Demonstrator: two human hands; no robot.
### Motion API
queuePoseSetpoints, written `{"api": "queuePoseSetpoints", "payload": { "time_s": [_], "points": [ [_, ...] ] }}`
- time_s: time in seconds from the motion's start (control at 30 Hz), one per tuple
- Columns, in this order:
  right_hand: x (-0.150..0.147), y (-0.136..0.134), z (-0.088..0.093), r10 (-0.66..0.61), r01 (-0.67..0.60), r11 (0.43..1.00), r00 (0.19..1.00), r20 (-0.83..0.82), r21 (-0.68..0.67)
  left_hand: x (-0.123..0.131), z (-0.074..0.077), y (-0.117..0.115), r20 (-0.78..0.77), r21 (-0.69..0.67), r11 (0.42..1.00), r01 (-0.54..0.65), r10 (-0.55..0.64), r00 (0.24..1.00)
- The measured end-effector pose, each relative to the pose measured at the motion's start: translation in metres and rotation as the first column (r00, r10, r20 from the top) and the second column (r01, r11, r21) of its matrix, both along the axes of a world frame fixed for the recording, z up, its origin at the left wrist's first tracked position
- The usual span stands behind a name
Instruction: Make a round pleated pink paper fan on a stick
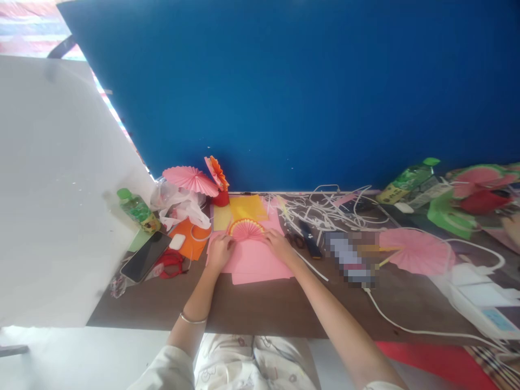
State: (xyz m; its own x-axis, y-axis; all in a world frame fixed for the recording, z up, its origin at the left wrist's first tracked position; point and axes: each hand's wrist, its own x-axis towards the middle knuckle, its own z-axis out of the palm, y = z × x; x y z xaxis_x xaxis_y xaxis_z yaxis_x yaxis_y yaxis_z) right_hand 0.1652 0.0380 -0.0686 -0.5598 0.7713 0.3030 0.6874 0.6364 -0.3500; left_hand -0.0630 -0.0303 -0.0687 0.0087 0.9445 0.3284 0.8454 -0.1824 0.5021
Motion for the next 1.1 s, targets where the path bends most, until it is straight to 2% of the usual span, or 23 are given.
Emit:
{"api": "queuePoseSetpoints", "payload": {
  "time_s": [0.2, 0.4, 0.77, 0.9, 1.1],
  "points": [
    [-0.003, -0.002, 0.006, 0.006, -0.008, 0.999, 0.999, 0.05, 0.038, -0.003, -0.002, 0.002, 0.034, 0.018, 1.0, 0.018, -0.018, 0.999],
    [-0.013, -0.009, 0.009, -0.014, 0.013, 0.998, 1.0, 0.017, 0.064, -0.005, -0.006, 0.005, 0.045, 0.012, 0.998, 0.058, -0.058, 0.997],
    [-0.018, 0.002, 0.006, 0.026, -0.026, 0.999, 1.0, 0.003, -0.03, -0.01, -0.003, 0.005, 0.058, 0.046, 0.997, 0.067, -0.07, 0.996],
    [-0.017, 0.003, 0.009, 0.08, -0.079, 0.995, 0.997, 0.003, -0.065, -0.013, -0.001, 0.004, 0.127, 0.077, 0.995, 0.063, -0.072, 0.989],
    [-0.005, 0.0, 0.015, 0.141, -0.143, 0.986, 0.989, -0.033, -0.082, -0.018, -0.002, 0.006, 0.213, 0.083, 0.99, 0.117, -0.132, 0.968]
  ]
}}
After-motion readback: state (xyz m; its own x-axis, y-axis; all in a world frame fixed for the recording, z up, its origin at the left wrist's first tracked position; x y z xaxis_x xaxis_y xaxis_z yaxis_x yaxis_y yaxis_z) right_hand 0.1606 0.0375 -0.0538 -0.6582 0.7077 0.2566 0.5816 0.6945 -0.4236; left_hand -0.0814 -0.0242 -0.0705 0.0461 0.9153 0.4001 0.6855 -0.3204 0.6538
